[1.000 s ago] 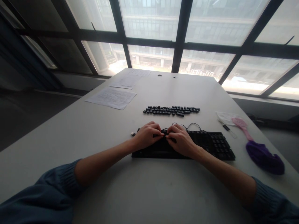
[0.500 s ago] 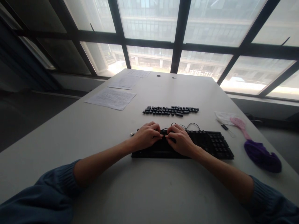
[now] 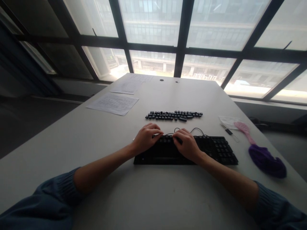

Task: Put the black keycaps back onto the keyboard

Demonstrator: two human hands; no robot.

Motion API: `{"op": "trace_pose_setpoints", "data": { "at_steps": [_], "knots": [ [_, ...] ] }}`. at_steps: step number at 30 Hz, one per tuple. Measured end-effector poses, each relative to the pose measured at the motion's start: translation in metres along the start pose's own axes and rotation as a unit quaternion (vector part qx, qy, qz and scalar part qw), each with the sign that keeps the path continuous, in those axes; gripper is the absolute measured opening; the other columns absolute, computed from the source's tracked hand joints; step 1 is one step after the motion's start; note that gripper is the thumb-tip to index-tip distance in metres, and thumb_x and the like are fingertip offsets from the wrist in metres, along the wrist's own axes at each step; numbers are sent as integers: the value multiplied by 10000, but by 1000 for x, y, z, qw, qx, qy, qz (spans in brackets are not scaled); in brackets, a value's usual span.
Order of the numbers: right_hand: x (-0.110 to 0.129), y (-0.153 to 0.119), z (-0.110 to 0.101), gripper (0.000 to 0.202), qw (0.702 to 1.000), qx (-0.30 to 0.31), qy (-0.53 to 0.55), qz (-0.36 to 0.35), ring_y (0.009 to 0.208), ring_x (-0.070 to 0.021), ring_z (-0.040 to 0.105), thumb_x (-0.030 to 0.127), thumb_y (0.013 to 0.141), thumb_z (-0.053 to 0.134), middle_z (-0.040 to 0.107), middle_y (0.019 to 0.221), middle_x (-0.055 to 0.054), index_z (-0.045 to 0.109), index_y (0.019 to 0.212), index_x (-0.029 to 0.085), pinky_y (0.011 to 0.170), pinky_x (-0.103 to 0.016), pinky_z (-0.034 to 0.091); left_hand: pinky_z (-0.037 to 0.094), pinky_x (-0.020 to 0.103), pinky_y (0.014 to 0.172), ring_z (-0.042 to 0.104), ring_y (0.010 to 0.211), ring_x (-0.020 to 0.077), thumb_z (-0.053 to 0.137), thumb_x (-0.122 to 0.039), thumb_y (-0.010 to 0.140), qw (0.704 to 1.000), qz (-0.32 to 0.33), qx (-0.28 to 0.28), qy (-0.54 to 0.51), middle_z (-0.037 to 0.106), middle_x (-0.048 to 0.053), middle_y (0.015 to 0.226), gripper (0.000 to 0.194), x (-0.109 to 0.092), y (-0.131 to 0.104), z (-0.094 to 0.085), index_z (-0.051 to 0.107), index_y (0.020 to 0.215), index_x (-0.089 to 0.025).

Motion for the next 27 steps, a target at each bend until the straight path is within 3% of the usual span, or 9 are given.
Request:
{"op": "trace_pose_setpoints", "data": {
  "at_steps": [9, 15, 18, 22, 27],
  "knots": [
    [-3, 13, -27, 135, 999, 3, -29, 35, 958, -245, 612, 87, 875, 639, 718, 945, -61, 703, 903, 203, 872, -375, 494, 515, 352, 867, 654, 928, 207, 667, -286, 927, 999, -37, 11, -2, 738, 55, 959, 132, 18, 11, -10, 773, 944, -209],
    [-42, 50, -53, 128, 993, -4, -105, 56, 946, -247, 634, 103, 867, 650, 741, 930, -61, 734, 884, 198, 880, -370, 484, 512, 374, 904, 676, 965, 223, 690, -315, 893, 998, -54, 39, 17, 772, 53, 984, 165, 38, 62, -8, 792, 975, -214],
    [-79, 81, -54, 134, 983, 10, -162, 89, 956, -252, 644, 133, 883, 638, 754, 942, -73, 758, 894, 192, 880, -360, 481, 529, 343, 861, 694, 889, 202, 686, -285, 876, 994, -67, 80, 15, 783, 62, 960, 162, 52, 102, 12, 813, 935, -203],
    [-127, 118, -33, 175, 962, 79, -232, 123, 1018, -247, 643, 185, 917, 620, 757, 1029, -97, 776, 997, 185, 891, -337, 475, 544, 308, 816, 708, 869, 195, 671, -245, 863, 981, -125, 139, 44, 793, 76, 956, 194, 79, 147, 52, 822, 970, -190],
    [-157, 139, -4, 190, 954, 126, -249, 110, 1044, -244, 638, 194, 910, 636, 763, 1023, -101, 795, 1014, 209, 914, -331, 456, 544, 288, 815, 716, 865, 200, 682, -201, 825, 974, -141, 161, 69, 796, 66, 920, 186, 98, 173, 92, 832, 935, -216]
  ]
}}
Point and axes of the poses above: each hand's wrist, its own y-axis towards the middle knuckle, its own z-axis out of the palm, x = y × z, the point moved 10 cm from there along y, towards the middle knuckle
